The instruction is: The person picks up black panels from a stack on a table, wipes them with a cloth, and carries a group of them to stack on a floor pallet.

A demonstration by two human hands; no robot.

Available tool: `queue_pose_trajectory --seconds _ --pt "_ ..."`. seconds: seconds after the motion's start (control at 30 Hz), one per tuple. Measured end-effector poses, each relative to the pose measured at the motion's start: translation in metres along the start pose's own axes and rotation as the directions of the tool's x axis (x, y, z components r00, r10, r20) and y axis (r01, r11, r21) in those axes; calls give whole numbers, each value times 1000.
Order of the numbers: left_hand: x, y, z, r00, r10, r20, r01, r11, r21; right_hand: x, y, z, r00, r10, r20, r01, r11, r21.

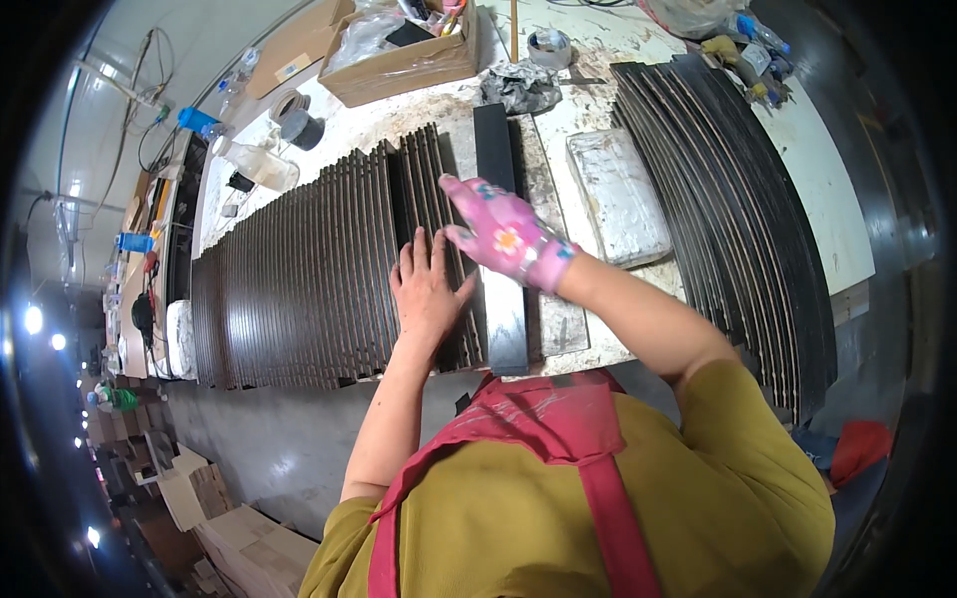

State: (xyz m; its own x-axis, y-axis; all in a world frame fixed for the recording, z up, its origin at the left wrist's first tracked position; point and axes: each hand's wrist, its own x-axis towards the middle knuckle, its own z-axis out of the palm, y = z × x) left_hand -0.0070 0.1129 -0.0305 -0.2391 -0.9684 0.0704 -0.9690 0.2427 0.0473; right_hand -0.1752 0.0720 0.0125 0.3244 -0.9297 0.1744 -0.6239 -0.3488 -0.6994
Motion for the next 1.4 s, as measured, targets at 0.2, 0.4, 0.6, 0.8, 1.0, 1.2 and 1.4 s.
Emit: queue_pose_trajectory --seconds 0.2,0.4,0.6,0.8,1.0,1.2,1.4 --pt "-4 -7 1 995 -52 -80 34 977 -212 99 7 42 913 276 300 -260 961 -93" --pt "-5 -8 -1 991 9 -136 -37 979 -201 123 9 76 874 452 177 -455 890 -28" --pt "-7 -11 -1 983 129 -134 -158 959 -235 129 8 76 797 582 161 -588 809 -10" --pt "-10 -19 -8 986 139 -89 -156 962 -225 130 8 94 828 560 43 -559 829 -17" --pt "-7 -46 -22 951 -141 -277 -142 595 -791 121 33 66 914 388 121 -329 533 780" --pt "1 -42 -44 983 -114 146 147 2 -989 119 -10 -2 974 102 -200 141 416 898" --pt "1 15 -78 999 46 21 3 368 -930 81 6 -48 995 -22 -96 92 -142 986"
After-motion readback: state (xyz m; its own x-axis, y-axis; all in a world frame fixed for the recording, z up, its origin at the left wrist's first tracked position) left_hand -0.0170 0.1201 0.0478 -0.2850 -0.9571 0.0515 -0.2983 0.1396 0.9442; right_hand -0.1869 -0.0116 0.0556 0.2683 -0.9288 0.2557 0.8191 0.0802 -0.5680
